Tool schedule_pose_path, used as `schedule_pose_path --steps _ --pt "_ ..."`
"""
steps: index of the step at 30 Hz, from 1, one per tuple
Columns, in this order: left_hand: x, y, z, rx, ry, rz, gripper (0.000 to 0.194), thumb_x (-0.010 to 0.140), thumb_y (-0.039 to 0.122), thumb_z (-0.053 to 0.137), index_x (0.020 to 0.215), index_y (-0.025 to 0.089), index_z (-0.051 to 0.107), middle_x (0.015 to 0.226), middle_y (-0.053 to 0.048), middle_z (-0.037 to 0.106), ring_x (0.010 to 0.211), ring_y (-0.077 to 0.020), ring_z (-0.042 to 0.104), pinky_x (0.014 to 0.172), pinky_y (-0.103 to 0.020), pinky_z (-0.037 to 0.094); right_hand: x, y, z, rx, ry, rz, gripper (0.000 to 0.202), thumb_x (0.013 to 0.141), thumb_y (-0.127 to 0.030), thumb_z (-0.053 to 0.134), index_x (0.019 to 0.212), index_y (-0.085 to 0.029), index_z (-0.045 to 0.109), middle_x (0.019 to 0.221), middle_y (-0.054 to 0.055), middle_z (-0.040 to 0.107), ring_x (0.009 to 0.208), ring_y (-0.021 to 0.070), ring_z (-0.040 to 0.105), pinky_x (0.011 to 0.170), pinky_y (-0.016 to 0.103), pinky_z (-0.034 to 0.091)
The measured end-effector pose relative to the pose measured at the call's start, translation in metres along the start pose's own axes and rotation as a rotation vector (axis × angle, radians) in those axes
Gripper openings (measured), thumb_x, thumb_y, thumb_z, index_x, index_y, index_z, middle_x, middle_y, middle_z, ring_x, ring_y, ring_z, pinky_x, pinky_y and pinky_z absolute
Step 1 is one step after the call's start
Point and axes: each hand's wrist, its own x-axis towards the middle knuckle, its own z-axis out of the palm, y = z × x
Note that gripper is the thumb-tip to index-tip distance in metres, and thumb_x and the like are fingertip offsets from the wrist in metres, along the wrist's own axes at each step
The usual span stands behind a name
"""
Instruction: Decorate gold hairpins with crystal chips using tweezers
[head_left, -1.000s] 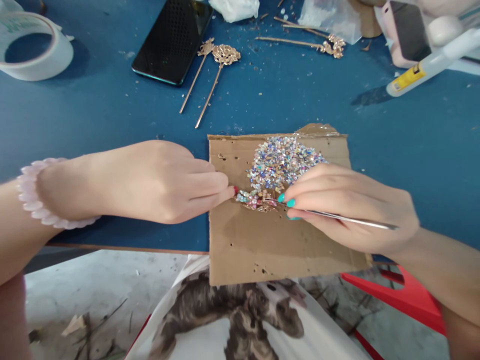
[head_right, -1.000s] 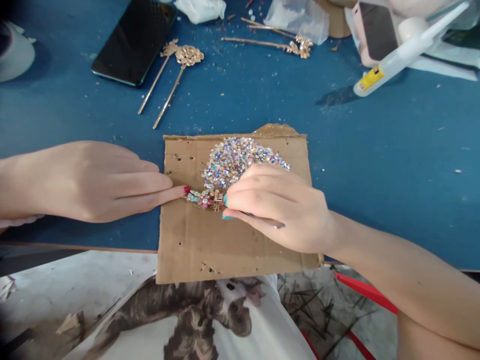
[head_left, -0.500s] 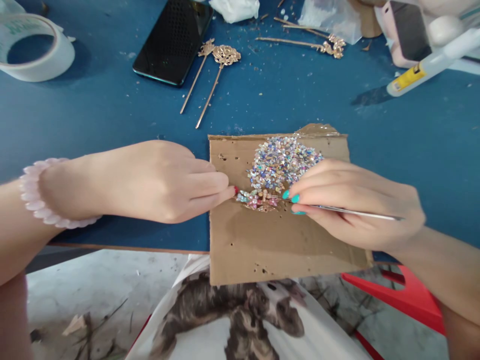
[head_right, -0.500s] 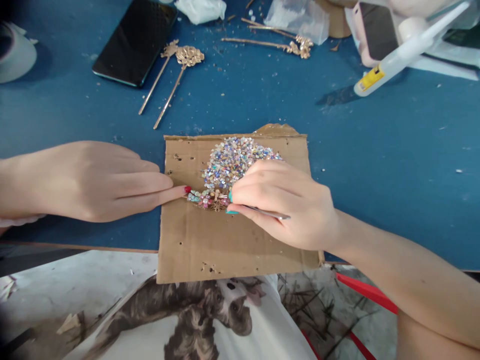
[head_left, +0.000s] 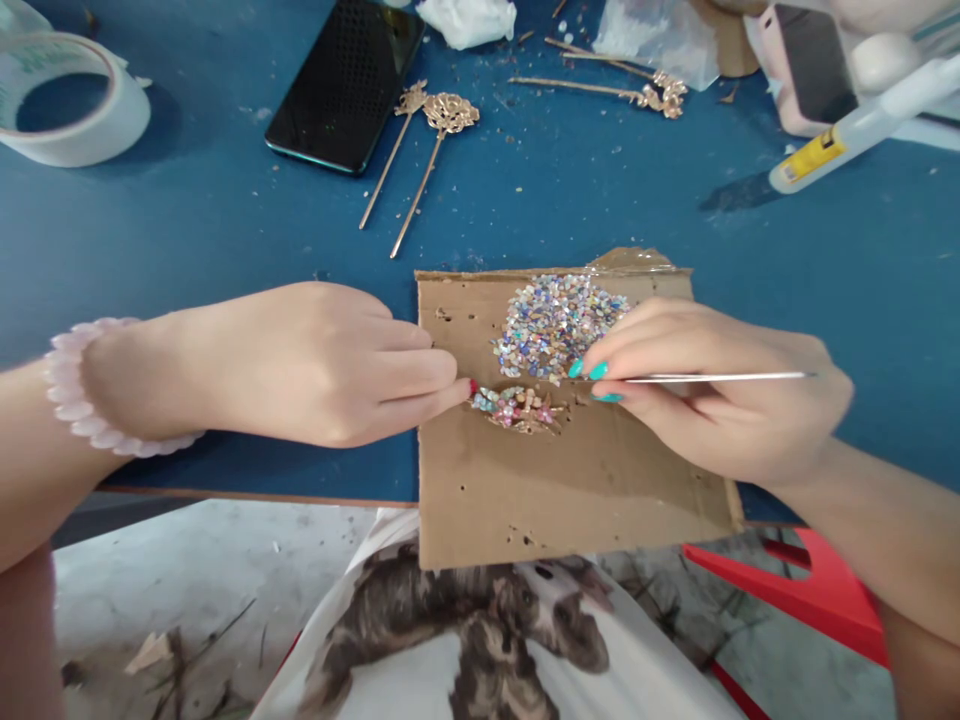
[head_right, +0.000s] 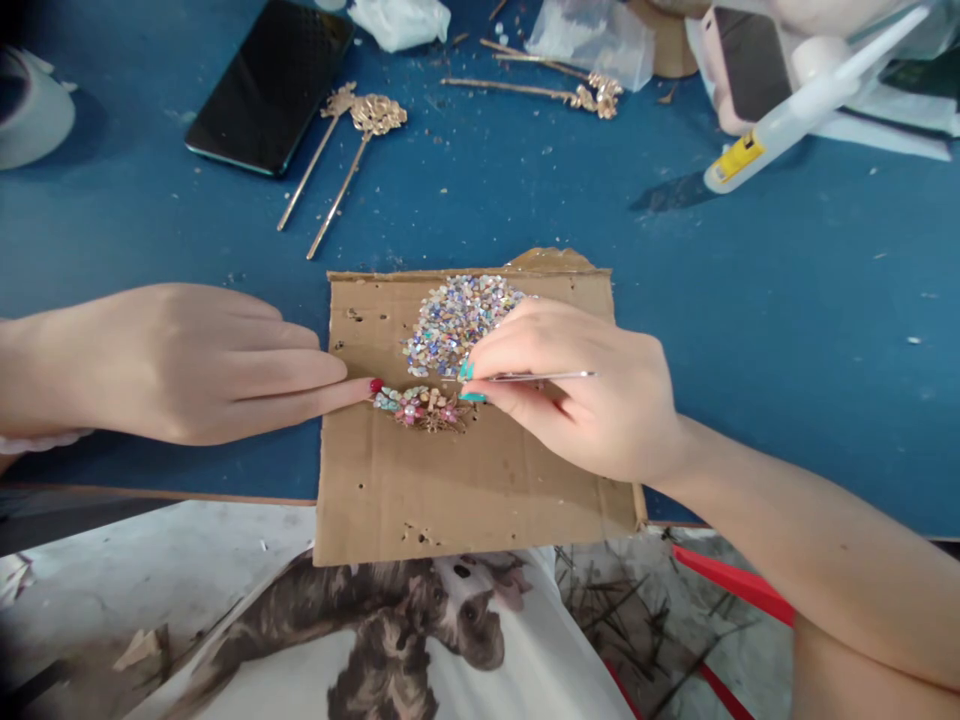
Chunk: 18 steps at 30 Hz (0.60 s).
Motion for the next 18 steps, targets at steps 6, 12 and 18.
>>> schedule_pose_path --steps 6,12,18 --pt "-0.0013 -0.0039 0.0015 0.064 0.083 0.175 0.038 0.095 0.002 0.041 0.100 0.020 0.074 0.074 0.000 0.064 0.059 -0.0186 0.054 0.050 -0.036 0.035 -0.0017 0.0042 0.0015 0.031 -0.036 0.019 0.017 0.088 -0.005 0.067 0.092 -0.022 0.064 0.082 0.002 0.073 0.078 0.0158 0.071 0.073 0.032 0.059" --pt "-0.0032 -0.0031 0.0003 0.048 0.071 0.177 0.038 0.091 0.002 0.044 0.099 0.020 0.077 0.071 -0.001 0.064 0.057 -0.0208 0.052 0.046 -0.039 0.039 0.0005 0.0023 0.0007 0.030 -0.067 0.015 0.016 0.090 -0.007 0.066 0.092 -0.022 0.062 0.082 0.002 0.073 0.079 0.0159 0.071 0.074 0.033 0.059" --pt "-0.0026 -0.0035 -0.0020 0.074 0.073 0.177 0.041 0.089 0.000 0.045 0.097 0.023 0.078 0.069 0.000 0.062 0.058 -0.0200 0.050 0.046 -0.038 0.040 0.0010 0.0013 -0.0015 0.001 -0.093 0.001 0.012 0.091 -0.009 0.066 0.091 -0.021 0.063 0.084 0.003 0.073 0.081 0.0158 0.071 0.080 0.034 0.060"
